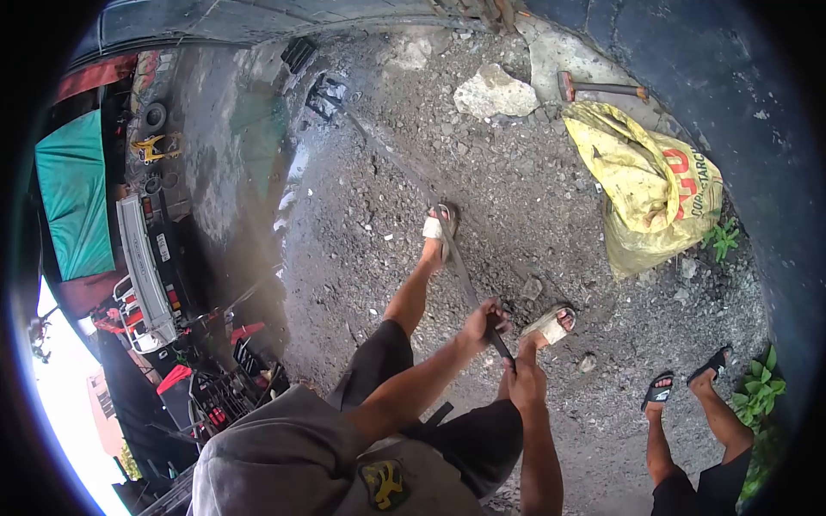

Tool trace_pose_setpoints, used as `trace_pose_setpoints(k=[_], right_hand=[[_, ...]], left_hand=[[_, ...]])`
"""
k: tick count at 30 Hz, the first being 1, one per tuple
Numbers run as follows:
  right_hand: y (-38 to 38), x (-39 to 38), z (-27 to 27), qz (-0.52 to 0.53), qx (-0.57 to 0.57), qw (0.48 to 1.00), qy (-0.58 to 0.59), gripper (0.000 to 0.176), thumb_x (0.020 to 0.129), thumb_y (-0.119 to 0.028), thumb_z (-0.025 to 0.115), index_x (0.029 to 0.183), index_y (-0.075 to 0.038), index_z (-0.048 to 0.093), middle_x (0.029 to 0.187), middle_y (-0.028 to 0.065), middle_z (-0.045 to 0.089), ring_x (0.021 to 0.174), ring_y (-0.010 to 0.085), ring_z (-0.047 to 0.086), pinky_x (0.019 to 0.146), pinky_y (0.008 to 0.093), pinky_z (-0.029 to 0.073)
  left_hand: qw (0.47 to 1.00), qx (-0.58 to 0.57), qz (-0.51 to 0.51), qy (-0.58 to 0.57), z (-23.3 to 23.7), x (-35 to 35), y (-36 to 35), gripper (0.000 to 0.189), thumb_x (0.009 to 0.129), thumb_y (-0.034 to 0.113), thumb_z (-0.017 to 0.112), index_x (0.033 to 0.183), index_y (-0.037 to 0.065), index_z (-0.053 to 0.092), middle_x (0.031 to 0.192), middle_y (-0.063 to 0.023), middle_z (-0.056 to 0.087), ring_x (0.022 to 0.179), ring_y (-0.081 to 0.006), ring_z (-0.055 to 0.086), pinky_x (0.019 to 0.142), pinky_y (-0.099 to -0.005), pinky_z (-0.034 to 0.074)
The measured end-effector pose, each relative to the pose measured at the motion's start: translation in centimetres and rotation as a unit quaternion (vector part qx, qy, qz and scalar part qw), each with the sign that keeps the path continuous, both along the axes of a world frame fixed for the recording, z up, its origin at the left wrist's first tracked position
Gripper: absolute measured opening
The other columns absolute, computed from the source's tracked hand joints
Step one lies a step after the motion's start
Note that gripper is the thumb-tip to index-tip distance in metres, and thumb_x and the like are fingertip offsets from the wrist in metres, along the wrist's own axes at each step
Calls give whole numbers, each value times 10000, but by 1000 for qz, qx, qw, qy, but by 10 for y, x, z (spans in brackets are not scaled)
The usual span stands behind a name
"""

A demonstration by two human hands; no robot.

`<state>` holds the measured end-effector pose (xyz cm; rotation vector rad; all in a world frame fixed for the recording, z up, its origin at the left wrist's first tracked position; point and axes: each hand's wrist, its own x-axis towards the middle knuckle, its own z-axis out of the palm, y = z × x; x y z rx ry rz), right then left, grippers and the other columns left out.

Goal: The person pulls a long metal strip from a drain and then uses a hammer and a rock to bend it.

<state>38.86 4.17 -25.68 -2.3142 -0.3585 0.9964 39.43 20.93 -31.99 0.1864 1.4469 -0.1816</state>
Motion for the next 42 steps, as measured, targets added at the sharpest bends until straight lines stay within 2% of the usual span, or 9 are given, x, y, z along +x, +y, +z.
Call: trace_pose_setpoints(k=[5,10,16,22,26,32,35,37,42], right_hand=[[-150,-49,2,68,-137,988,28,397,851,-403,617,651,-61,579,533,194,541,535,412,565,528,488,451],[-131,-49,-11,59,-144,988,26,394,832,-398,634,621,-74,562,506,159,531,501,379,558,507,480,436],[79,-3,-111,55,-78,995,10,377,876,-384,604,685,-60,612,557,189,565,543,408,577,541,508,442],[352,45,-134,41,-3,999,-15,501,915,-505,483,790,-57,667,631,205,604,619,407,606,607,498,491],[304,16,-90,12,-65,993,96,465,920,-482,487,850,-60,668,685,228,612,660,420,608,610,512,486],[180,-3,-36,31,-26,998,58,399,920,-406,527,814,-42,650,669,237,601,653,431,601,610,505,474],[52,-45,-68,60,0,991,-117,368,926,-364,529,802,-39,649,661,242,589,646,428,588,607,503,460],[-4,-41,-34,23,-81,996,24,370,923,-347,536,744,-37,628,622,240,565,618,439,570,586,509,445],[-142,-65,15,0,-150,988,48,396,886,-351,582,649,-34,587,549,186,537,518,402,535,514,469,402]], left_hand=[[995,-90,-38,8,9,-42,-124,336,904,284,575,641,182,392,549,38,321,479,-128,363,537,-288,394],[997,-63,-25,39,11,-28,-120,331,899,220,573,635,164,381,534,63,280,428,-103,270,445,-284,303],[998,-29,0,52,-106,-6,84,222,915,277,497,743,143,457,553,49,288,435,-96,280,455,-298,351],[997,37,-61,36,-113,57,369,333,910,209,458,604,190,330,491,73,220,384,-77,237,413,-266,270],[996,69,-31,45,-113,4,306,365,910,233,447,584,204,284,490,80,207,381,-73,194,404,-250,207],[997,38,-64,35,-44,-7,189,368,933,246,428,597,197,285,510,69,196,413,-90,210,447,-274,253],[999,-6,-52,12,-53,-31,73,297,908,236,437,629,181,348,518,57,214,422,-110,222,467,-303,299],[997,-35,-51,35,-39,-38,1,299,901,220,444,622,172,346,523,56,247,436,-102,237,457,-282,271],[996,-80,-38,6,16,-57,-136,299,888,131,535,645,155,362,531,63,254,443,-87,255,426,-258,235]])
